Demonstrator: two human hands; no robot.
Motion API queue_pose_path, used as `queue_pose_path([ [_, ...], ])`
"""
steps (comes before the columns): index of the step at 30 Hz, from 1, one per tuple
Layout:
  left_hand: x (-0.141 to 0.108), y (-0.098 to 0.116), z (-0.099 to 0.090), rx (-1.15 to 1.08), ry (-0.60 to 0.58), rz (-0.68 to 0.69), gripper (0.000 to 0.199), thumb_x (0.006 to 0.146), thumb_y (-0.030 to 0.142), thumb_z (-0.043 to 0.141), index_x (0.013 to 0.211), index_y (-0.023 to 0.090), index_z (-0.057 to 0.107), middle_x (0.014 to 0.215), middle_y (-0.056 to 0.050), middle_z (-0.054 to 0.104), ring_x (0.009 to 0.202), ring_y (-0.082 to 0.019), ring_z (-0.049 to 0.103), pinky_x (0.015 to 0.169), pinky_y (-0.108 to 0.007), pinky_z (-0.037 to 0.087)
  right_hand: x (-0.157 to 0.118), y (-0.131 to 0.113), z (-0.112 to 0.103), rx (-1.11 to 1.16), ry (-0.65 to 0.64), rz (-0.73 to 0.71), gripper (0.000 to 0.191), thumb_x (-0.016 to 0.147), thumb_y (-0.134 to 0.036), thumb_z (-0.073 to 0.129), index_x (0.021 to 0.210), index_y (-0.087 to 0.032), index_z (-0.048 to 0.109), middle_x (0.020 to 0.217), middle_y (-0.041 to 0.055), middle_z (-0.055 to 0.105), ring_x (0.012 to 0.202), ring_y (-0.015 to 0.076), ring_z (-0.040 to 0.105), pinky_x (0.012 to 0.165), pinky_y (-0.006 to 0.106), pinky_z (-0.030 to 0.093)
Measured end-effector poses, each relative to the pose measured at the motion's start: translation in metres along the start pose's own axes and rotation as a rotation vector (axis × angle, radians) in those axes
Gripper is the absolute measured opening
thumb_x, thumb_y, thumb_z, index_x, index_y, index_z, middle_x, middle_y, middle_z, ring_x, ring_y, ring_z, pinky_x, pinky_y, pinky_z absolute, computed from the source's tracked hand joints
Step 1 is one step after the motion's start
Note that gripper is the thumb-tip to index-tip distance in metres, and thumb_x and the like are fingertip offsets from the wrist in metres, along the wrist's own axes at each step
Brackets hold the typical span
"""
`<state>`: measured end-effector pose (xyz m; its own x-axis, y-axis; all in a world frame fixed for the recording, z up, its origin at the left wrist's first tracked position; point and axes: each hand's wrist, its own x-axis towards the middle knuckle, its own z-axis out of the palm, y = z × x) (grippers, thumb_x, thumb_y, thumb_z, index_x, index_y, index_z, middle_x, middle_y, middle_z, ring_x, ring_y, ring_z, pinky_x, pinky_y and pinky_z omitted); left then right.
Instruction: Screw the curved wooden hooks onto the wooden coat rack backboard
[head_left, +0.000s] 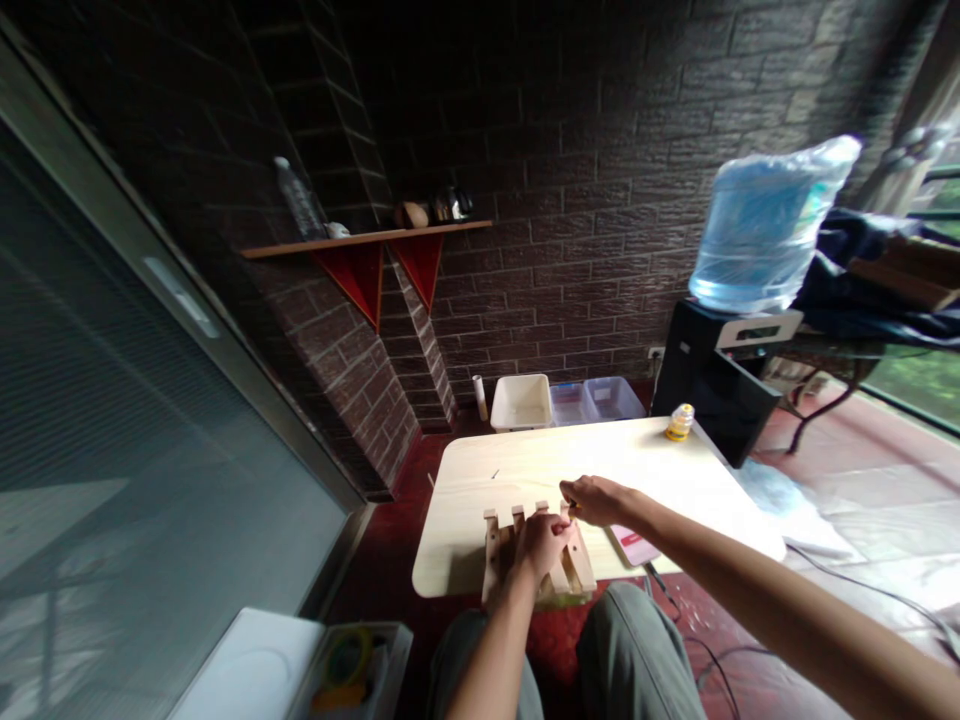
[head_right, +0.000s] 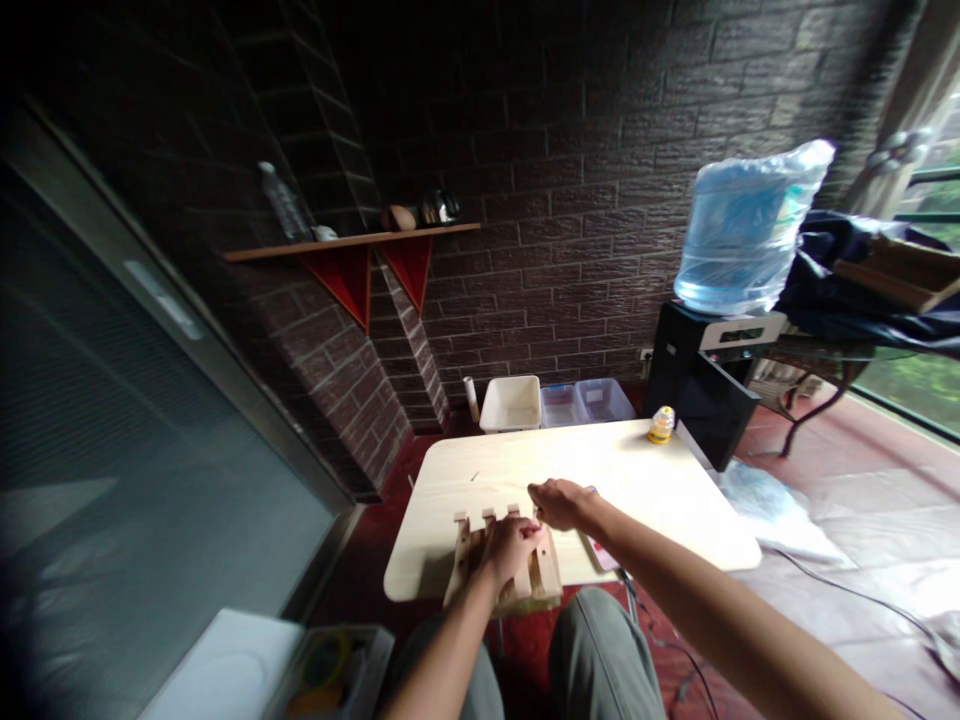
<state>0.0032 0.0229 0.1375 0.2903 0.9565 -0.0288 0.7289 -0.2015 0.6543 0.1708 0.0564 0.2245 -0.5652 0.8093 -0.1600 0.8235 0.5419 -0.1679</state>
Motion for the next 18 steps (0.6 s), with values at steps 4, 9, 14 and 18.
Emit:
queue_pose_path([
  [4, 0.001, 0.002, 0.0, 0.033, -0.007, 0.001, 0.017, 0.087, 0.023, 0.059, 0.082, 0.02, 0.075, 0.093, -0.006, 0.077, 0.088, -0.022, 0.066, 0.079, -0.03, 0.044, 0.0, -0.001, -0.001, -0.026, -0.031, 0.026, 0.027, 0.094, -0.026, 0.061, 0.115, -0.01, 0.068, 0.103, 0.018, 0.078, 0.091, 0.0256, 0.073, 0.07, 0.028, 0.048],
  [9, 0.002, 0.001, 0.002, 0.065, -0.01, 0.013, 0.013, 0.083, 0.023, 0.064, 0.076, 0.019, 0.074, 0.087, -0.005, 0.077, 0.083, -0.02, 0.066, 0.077, -0.029, 0.044, 0.0, 0.0, -0.002, -0.023, -0.054, 0.074, 0.029, 0.094, -0.033, 0.062, 0.112, -0.01, 0.069, 0.104, 0.0198, 0.077, 0.09, 0.0272, 0.075, 0.066, 0.028, 0.047],
  [14, 0.004, -0.003, 0.006, 0.074, -0.001, 0.042, 0.014, 0.08, 0.026, 0.066, 0.07, 0.019, 0.073, 0.082, -0.005, 0.075, 0.081, -0.02, 0.064, 0.075, -0.029, 0.043, -0.005, -0.003, -0.003, 0.003, -0.053, 0.081, 0.032, 0.095, -0.034, 0.059, 0.117, -0.011, 0.066, 0.103, 0.0196, 0.077, 0.088, 0.0278, 0.075, 0.062, 0.028, 0.045],
  [18, 0.005, -0.009, 0.01, 0.081, 0.017, 0.056, 0.016, 0.082, 0.026, 0.064, 0.073, 0.019, 0.073, 0.08, -0.005, 0.074, 0.079, -0.019, 0.063, 0.073, -0.029, 0.042, -0.007, -0.001, -0.004, 0.034, -0.048, 0.041, 0.031, 0.091, -0.029, 0.063, 0.119, -0.015, 0.065, 0.103, 0.0152, 0.077, 0.087, 0.0254, 0.074, 0.06, 0.026, 0.043],
])
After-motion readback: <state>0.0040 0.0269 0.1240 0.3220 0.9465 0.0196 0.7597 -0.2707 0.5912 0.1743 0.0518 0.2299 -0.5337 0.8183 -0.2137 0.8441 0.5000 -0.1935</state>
